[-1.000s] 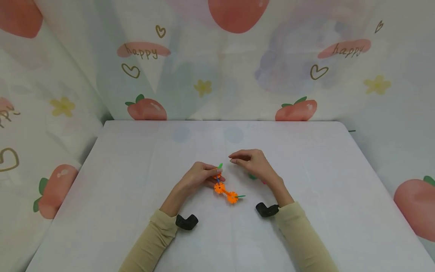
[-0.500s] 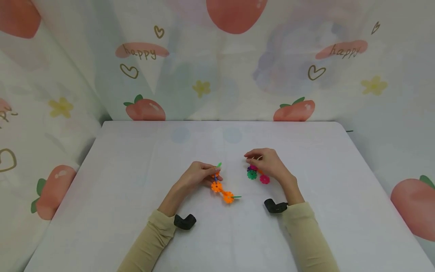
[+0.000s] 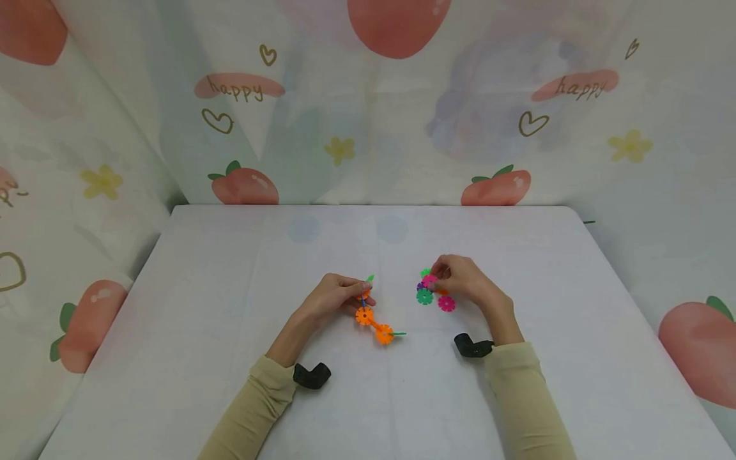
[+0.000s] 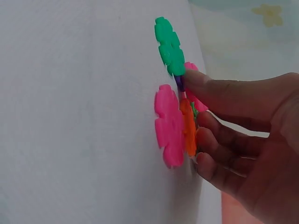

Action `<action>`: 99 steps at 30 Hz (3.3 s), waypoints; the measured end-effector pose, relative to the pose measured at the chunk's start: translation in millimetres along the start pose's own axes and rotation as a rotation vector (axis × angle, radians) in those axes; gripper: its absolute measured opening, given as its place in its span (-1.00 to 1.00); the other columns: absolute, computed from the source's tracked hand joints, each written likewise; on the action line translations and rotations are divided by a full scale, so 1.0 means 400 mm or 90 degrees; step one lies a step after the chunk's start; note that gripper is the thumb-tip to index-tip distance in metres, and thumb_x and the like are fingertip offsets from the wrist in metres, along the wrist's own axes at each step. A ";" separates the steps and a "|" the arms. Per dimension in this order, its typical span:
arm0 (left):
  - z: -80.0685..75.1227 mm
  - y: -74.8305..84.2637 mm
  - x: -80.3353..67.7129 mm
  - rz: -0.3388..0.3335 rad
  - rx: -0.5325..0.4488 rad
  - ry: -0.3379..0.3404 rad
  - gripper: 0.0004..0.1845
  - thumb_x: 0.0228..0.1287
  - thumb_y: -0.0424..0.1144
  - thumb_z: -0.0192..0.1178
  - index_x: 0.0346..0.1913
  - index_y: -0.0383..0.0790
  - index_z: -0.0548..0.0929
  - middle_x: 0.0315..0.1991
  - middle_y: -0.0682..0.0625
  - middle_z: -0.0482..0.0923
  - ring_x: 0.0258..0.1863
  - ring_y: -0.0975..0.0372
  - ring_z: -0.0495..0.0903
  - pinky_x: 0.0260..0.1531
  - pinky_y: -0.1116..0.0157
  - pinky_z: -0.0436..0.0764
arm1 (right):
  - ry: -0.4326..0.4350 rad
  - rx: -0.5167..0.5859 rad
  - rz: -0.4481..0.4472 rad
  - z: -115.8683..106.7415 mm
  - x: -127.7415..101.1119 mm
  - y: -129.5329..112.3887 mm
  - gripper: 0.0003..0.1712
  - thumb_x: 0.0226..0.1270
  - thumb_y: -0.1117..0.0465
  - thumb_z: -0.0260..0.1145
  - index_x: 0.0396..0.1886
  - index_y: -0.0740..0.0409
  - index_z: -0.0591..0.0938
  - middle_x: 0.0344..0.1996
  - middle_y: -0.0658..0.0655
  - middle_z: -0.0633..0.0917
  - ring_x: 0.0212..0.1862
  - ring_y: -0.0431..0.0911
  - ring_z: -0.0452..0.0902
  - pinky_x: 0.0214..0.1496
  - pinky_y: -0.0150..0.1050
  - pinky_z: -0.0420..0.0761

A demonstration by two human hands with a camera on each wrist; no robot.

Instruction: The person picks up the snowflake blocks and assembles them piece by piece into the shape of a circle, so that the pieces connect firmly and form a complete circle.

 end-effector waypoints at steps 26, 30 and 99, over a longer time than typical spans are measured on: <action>0.009 0.008 0.005 0.012 0.060 0.011 -0.67 0.49 -0.22 0.24 0.04 -0.47 0.75 -0.24 -0.16 0.79 -0.32 0.26 0.74 -0.13 0.29 0.74 | 0.042 0.296 -0.150 0.048 0.008 -0.129 -0.74 0.46 0.20 0.37 0.04 0.23 0.68 -0.38 0.17 0.78 -0.33 0.06 0.68 -0.19 -0.21 0.71; 0.009 0.009 0.005 0.017 0.061 0.008 -0.67 0.48 -0.22 0.25 0.04 -0.46 0.75 -0.23 -0.16 0.80 -0.33 0.27 0.73 -0.13 0.29 0.74 | 0.037 0.317 -0.150 0.065 0.011 -0.140 -0.75 0.47 0.21 0.36 0.03 0.23 0.69 -0.37 0.23 0.78 -0.33 0.08 0.68 -0.19 -0.18 0.72; -0.049 -0.030 0.005 -0.065 0.049 0.074 -0.68 0.41 -0.15 0.31 -0.04 -0.36 0.80 -0.15 -0.10 0.80 -0.21 0.24 0.68 -0.17 0.39 0.66 | 0.088 0.157 -0.063 -0.013 -0.011 -0.032 -0.71 0.47 0.19 0.33 0.07 0.21 0.75 -0.04 0.21 0.76 -0.06 0.06 0.63 -0.09 -0.26 0.64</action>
Point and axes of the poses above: each hand's wrist, its own x-axis towards the middle knuckle, its own z-axis out of the palm, y = z × x, the point moved 9 cm from there along x, towards the middle knuckle
